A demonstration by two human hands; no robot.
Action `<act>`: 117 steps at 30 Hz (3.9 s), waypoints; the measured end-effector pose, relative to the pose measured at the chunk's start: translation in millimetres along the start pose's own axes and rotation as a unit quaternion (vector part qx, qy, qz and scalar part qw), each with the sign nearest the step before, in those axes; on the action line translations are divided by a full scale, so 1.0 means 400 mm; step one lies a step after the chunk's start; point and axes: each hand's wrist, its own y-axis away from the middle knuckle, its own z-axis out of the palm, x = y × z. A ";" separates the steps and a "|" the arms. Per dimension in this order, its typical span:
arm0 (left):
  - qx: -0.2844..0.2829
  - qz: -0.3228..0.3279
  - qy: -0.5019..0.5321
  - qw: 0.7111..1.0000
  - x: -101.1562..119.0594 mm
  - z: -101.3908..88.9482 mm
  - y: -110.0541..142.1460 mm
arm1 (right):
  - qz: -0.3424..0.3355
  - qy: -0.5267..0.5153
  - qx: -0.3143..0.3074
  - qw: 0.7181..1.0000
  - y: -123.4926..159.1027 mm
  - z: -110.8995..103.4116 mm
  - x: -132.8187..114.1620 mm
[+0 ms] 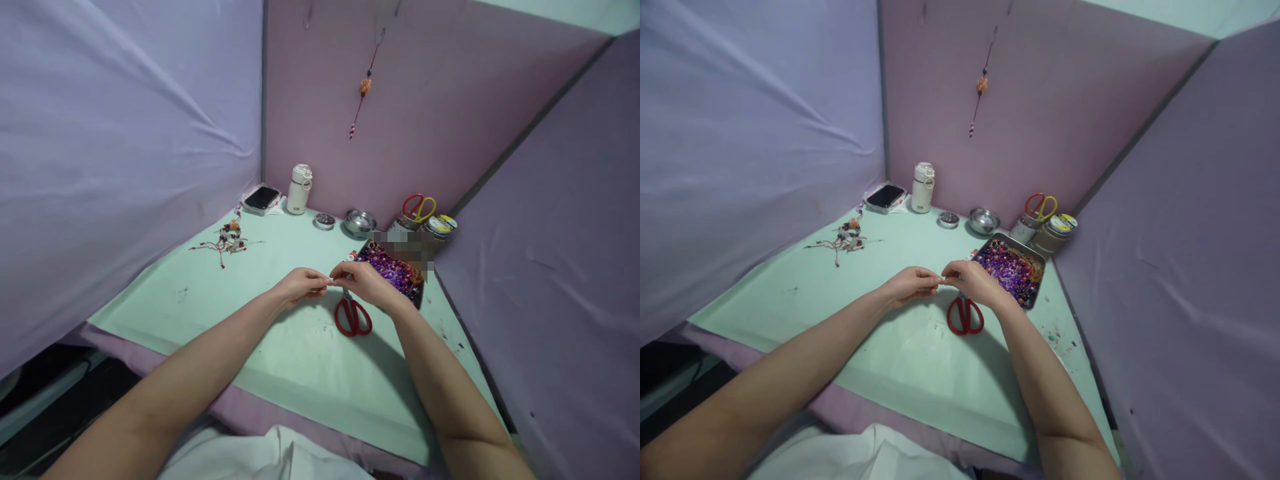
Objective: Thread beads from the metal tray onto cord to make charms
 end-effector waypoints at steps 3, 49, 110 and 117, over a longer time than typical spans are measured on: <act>0.010 -0.011 -0.001 1.000 -0.003 0.000 -0.003 | 0.011 -0.003 0.007 1.000 -0.004 0.012 -0.007; 0.061 0.093 -0.145 0.983 -0.005 0.008 -0.008 | 0.118 -0.159 0.059 0.978 -0.020 0.059 0.030; 0.041 0.195 -0.074 0.977 0.031 0.016 0.017 | 0.142 -0.230 0.071 0.960 -0.017 0.038 0.003; 0.005 0.183 -0.103 0.978 0.028 0.014 0.021 | 0.173 -0.349 0.011 0.921 -0.011 0.037 0.013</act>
